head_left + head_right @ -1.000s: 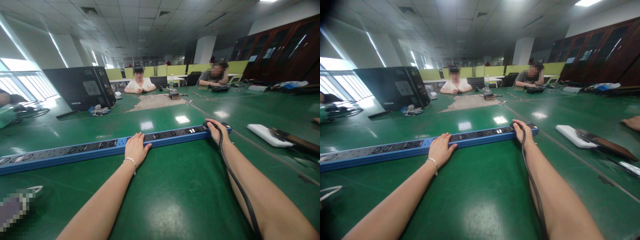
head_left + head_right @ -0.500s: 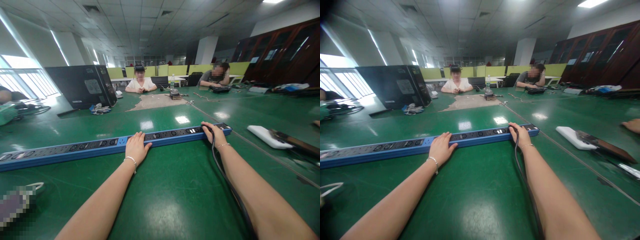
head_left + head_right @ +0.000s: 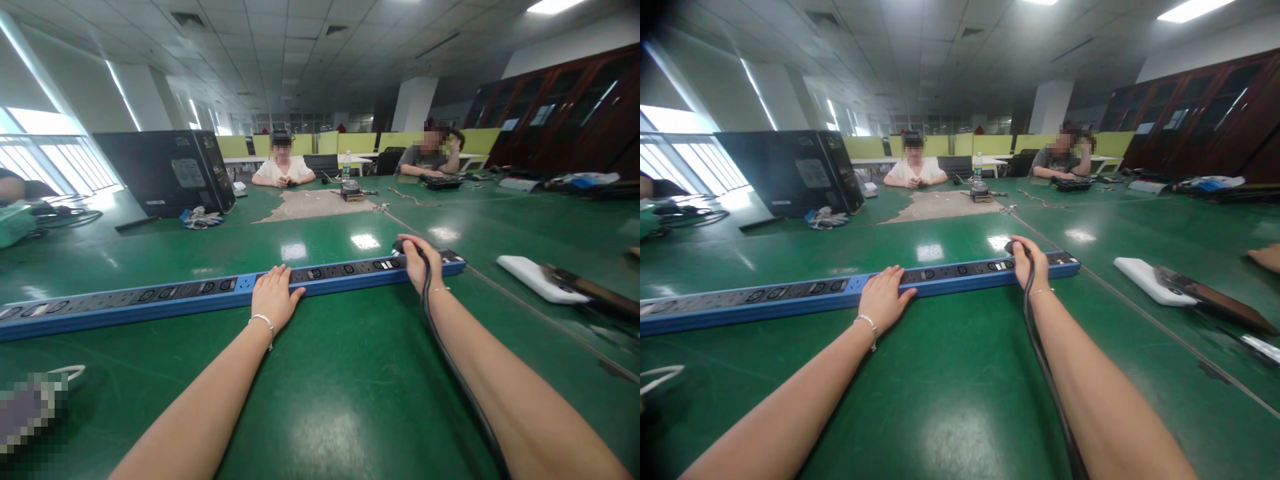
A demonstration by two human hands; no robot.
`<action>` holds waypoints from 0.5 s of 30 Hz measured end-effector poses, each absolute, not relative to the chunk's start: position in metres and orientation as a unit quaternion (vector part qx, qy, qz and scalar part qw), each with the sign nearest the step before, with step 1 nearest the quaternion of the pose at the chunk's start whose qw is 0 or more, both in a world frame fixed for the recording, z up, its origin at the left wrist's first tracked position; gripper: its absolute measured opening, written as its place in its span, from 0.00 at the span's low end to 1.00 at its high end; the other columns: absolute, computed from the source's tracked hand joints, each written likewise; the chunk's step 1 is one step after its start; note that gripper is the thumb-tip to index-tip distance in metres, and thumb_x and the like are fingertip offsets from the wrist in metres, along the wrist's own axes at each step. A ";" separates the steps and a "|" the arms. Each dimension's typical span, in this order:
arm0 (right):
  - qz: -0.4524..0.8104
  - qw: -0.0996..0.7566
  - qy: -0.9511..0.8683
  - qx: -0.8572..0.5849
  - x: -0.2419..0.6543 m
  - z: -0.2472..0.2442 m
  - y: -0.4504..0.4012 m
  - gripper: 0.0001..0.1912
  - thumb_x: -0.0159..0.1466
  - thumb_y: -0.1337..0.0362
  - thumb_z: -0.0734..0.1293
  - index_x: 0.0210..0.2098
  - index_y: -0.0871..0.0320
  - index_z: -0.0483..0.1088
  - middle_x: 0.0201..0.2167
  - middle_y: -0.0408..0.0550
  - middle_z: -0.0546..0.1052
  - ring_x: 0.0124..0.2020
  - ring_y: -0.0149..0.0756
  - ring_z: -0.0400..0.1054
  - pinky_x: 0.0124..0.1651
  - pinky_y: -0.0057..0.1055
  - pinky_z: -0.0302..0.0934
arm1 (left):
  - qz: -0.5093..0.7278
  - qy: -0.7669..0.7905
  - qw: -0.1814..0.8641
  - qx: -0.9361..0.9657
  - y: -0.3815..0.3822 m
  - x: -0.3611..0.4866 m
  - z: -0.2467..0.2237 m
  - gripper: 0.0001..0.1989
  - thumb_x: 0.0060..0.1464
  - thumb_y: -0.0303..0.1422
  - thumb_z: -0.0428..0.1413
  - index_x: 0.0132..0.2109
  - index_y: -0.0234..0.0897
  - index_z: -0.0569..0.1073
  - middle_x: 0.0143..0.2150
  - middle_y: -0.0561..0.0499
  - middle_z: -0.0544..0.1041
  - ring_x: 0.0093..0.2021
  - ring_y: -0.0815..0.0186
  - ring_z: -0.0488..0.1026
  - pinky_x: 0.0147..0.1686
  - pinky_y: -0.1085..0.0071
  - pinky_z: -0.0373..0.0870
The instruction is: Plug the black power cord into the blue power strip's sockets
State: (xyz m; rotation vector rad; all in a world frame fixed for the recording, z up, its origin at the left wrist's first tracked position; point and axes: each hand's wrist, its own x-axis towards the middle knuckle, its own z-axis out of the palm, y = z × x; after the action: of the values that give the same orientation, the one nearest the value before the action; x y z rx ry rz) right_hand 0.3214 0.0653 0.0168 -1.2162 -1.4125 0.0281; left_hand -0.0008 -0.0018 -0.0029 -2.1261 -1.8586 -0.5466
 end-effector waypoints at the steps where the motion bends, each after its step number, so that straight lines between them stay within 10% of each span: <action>1: 0.036 0.581 -0.631 -0.513 0.311 0.017 0.064 0.19 0.61 0.51 0.58 0.40 0.56 0.73 0.40 0.49 0.77 0.44 0.41 0.69 0.49 0.38 0.62 | -0.189 -0.641 0.131 -0.732 -0.002 -0.001 -0.003 0.28 0.57 0.46 0.45 0.58 0.32 0.63 0.60 0.40 0.65 0.61 0.56 0.59 0.58 0.60 0.54; 15: 0.051 0.466 -0.697 -0.543 0.261 0.007 0.051 0.17 0.62 0.58 0.58 0.43 0.57 0.73 0.36 0.50 0.78 0.38 0.40 0.72 0.45 0.36 0.65 | -0.195 -0.636 0.133 -0.735 -0.001 -0.001 -0.004 0.28 0.56 0.45 0.47 0.57 0.30 0.64 0.60 0.39 0.65 0.61 0.54 0.60 0.58 0.58 0.55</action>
State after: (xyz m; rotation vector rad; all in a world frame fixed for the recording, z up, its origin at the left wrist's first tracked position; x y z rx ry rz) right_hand 0.2613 0.0508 0.0073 -1.3331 -1.7106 0.1259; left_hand -0.0011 -0.0006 -0.0041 -2.1317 -1.8450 -0.5667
